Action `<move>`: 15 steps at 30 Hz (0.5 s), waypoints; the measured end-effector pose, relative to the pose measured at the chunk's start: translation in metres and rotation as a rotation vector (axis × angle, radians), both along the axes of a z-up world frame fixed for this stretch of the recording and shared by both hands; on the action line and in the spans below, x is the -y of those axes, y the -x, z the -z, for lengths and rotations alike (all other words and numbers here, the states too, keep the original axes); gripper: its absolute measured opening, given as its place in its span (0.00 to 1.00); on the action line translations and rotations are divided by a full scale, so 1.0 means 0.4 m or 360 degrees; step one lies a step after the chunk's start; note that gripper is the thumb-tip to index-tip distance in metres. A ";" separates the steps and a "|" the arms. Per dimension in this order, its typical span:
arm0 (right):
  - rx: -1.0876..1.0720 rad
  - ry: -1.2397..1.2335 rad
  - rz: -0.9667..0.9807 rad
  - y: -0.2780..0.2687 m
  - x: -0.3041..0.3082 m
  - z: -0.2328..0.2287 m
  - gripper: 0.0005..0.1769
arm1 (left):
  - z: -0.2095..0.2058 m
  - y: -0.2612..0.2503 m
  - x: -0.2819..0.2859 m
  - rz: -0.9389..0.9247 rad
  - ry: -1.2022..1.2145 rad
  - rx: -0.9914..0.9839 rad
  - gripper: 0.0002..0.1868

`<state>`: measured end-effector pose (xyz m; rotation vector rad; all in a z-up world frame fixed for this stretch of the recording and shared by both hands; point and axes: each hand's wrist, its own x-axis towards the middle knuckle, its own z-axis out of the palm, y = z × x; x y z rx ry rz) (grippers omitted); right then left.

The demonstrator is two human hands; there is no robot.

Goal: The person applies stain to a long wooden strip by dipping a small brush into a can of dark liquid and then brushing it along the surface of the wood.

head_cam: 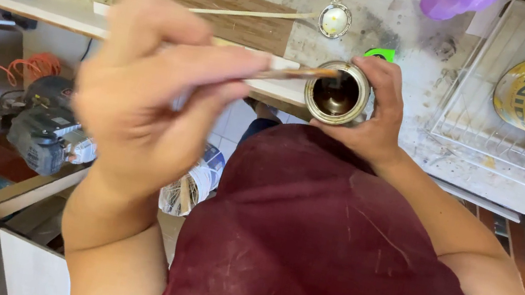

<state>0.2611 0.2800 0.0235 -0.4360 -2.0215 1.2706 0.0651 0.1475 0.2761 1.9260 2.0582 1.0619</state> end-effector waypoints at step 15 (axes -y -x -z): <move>-0.0061 0.0019 -0.0028 0.005 0.003 0.028 0.50 | 0.326 0.070 0.316 -0.1121 -0.0468 0.0243 0.05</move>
